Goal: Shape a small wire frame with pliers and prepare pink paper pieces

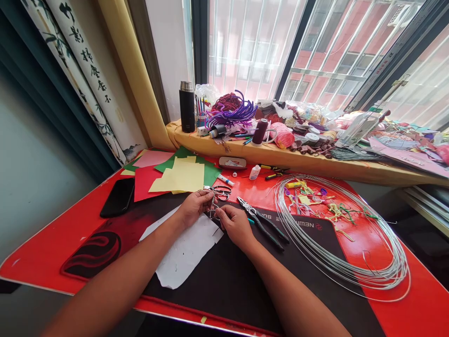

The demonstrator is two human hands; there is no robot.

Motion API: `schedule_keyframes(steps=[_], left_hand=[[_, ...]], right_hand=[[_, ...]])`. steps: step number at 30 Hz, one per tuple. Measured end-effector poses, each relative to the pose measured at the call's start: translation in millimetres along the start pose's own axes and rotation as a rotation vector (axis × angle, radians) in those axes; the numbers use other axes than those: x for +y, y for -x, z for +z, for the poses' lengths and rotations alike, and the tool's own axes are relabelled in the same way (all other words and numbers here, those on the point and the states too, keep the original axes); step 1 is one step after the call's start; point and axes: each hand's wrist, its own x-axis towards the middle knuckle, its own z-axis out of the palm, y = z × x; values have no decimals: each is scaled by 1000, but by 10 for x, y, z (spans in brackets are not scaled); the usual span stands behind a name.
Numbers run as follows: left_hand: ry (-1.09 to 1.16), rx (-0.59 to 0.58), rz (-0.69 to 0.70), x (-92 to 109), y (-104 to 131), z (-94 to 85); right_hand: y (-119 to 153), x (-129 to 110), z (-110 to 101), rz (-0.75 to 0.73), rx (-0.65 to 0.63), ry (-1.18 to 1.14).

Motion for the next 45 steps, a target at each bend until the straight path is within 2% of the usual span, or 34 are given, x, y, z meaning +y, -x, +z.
schedule_keyframes(steps=[29, 39, 45], left_hand=[[-6, 11, 6, 1, 12, 21], [51, 42, 96, 47, 65, 84], [-29, 21, 113, 40, 98, 134]], right_hand=[[-1, -25, -6, 3, -2, 27], [-11, 14, -1, 14, 2, -12], [-11, 3, -6, 1, -2, -26]])
